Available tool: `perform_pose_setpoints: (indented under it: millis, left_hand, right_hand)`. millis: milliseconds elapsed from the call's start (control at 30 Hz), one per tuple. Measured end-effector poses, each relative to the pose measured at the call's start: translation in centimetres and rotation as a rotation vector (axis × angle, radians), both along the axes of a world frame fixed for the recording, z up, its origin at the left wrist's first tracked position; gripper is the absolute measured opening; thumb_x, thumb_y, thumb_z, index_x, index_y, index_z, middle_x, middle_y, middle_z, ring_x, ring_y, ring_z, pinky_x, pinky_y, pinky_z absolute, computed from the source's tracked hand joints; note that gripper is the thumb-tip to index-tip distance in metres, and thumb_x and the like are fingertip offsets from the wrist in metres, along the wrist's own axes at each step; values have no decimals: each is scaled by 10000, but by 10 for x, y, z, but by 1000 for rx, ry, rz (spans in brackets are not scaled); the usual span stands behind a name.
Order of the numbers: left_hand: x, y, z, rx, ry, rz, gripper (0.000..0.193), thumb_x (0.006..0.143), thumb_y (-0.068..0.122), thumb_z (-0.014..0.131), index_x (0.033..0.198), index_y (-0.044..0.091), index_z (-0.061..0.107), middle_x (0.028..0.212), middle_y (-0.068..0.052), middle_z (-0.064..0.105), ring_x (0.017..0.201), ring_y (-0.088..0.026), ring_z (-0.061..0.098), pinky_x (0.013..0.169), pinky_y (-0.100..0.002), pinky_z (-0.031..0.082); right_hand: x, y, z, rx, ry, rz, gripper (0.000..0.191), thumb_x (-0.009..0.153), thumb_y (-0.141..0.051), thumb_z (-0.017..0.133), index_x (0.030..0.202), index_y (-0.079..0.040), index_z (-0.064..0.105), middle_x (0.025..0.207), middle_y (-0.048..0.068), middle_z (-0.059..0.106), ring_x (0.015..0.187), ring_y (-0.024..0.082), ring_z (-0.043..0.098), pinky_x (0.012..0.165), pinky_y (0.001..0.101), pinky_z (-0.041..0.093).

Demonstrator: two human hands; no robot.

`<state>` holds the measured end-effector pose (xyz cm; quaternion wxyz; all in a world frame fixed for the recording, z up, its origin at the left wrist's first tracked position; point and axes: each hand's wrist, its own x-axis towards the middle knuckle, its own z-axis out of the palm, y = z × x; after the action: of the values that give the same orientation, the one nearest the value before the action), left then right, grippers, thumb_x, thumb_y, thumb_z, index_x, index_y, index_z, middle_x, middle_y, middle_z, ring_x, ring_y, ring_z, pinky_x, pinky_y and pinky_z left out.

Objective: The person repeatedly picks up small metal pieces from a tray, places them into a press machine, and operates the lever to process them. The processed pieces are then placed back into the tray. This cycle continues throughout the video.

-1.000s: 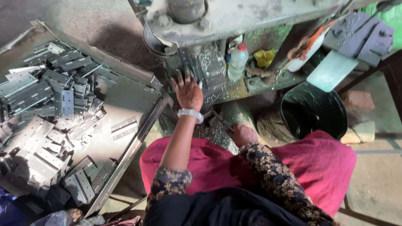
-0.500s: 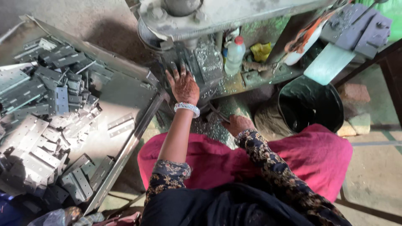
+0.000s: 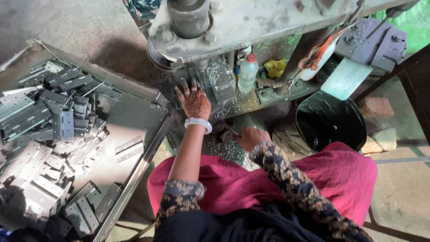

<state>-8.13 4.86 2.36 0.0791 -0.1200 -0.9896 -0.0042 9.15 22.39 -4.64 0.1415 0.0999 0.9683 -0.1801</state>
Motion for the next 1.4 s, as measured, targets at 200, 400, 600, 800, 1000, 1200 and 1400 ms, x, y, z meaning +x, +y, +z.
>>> perform_pose_setpoints:
  millis: [200, 400, 600, 800, 1000, 1200, 1400]
  left_hand:
    - [-17, 6, 3, -10, 70, 26, 475, 986, 291, 449, 1381, 100, 631, 1597, -45, 419, 1492, -335, 307, 1214, -643, -22]
    - [-13, 0, 4, 8, 8, 13, 419, 1014, 271, 472, 1360, 111, 647, 1617, -33, 415, 1495, -335, 310, 1242, -615, -10]
    - [73, -33, -9, 238, 445, -332, 405, 942, 86, 586, 1325, -40, 617, 1442, -178, 591, 1374, -377, 495, 1238, -621, 237]
    - [67, -32, 29, 373, 141, -277, 329, 977, 80, 577, 1302, 60, 623, 1366, -135, 615, 1168, -311, 651, 990, -460, 536]
    - [35, 29, 53, 58, 59, 21, 250, 1016, 259, 575, 1078, 74, 730, 1371, -182, 572, 1118, -342, 642, 973, -448, 527]
    - [67, -13, 33, 89, 0, -48, 364, 964, 342, 580, 1101, 48, 745, 1615, -95, 393, 1419, -343, 414, 1118, -550, 346]
    - [67, -11, 5, 127, 94, -90, 554, 1067, 399, 541, 1469, 19, 583, 1588, -125, 456, 1478, -325, 376, 1244, -580, 221]
  right_hand:
    - [6, -2, 0, -155, -206, -67, 532, 970, -614, 590, 1058, -96, 675, 934, 160, 756, 848, 302, 764, 744, 469, 597]
    - [14, -11, 38, -83, 45, 10, 472, 941, -546, 642, 1134, -116, 657, 992, 173, 748, 931, 344, 727, 817, 479, 560]
    - [-8, -28, 124, -79, 368, -61, 432, 915, -452, 631, 1209, -137, 637, 1099, 168, 731, 965, 349, 732, 816, 471, 587]
    - [-3, -36, 147, -133, 364, -53, 403, 944, -446, 634, 1159, -105, 637, 1153, 179, 675, 1001, 384, 689, 836, 508, 558]
    - [-2, -32, 129, -168, 370, -48, 367, 963, -391, 610, 1180, -96, 632, 1151, 179, 686, 1000, 389, 694, 849, 519, 547]
    - [-2, -31, 122, -51, 375, -83, 382, 944, -411, 614, 1163, -99, 641, 1104, 179, 706, 985, 373, 709, 826, 508, 564]
    - [-6, -31, 133, 55, 191, -36, 406, 974, -483, 582, 1179, -139, 647, 999, 183, 737, 935, 368, 736, 805, 496, 593]
